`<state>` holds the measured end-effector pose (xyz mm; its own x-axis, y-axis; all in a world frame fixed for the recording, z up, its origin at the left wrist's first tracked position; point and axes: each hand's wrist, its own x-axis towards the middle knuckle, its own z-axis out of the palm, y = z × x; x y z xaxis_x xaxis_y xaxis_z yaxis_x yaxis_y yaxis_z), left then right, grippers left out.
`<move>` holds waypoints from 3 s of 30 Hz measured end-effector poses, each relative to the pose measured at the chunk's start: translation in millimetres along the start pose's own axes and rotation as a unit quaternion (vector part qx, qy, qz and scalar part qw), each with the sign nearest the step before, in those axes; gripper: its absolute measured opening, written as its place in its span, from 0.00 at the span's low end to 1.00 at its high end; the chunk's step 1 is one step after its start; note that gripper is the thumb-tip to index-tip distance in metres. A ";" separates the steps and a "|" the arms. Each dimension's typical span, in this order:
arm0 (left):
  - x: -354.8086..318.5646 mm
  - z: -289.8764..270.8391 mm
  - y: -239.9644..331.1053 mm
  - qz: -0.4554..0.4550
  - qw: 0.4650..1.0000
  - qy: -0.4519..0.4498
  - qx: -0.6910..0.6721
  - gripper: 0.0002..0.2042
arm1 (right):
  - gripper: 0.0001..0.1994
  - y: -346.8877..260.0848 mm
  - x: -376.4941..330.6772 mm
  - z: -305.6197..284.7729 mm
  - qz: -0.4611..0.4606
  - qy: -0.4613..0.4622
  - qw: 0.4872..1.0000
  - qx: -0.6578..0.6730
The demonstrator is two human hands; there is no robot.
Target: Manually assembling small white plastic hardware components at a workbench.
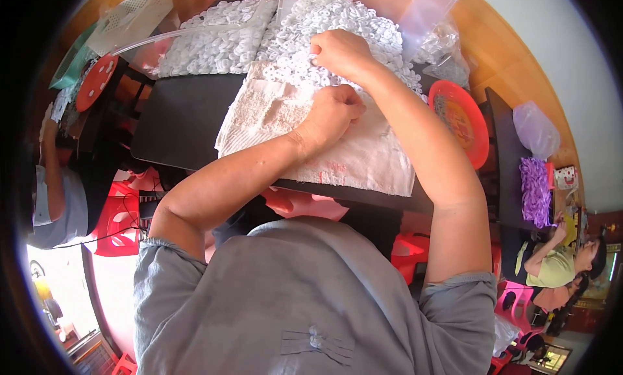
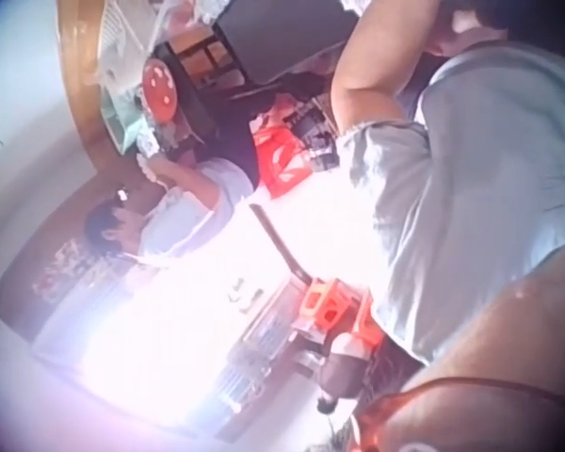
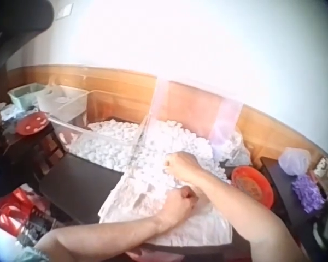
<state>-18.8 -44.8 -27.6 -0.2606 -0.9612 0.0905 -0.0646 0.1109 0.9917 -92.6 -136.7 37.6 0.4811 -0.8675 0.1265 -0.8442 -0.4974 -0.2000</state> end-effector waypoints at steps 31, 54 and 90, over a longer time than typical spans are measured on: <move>3.0 1.7 0.6 0.044 0.997 -0.021 0.053 0.08 | 0.09 -7.5 8.4 0.6 -0.100 0.017 0.990 -0.094; 6.2 5.1 -3.3 0.033 0.999 -0.026 0.018 0.08 | 0.05 16.9 -4.8 -4.2 -0.089 0.061 0.993 -0.046; -2.0 -9.1 24.2 -0.125 0.974 0.021 -0.187 0.04 | 0.07 21.2 -143.5 -9.2 0.014 0.062 0.993 -0.102</move>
<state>-11.0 -42.5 -2.9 -0.2408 -0.9569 -0.1621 0.2360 -0.2198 0.9466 -181.7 -22.7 24.1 0.4344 -0.8671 0.2439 -0.8935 -0.4491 -0.0054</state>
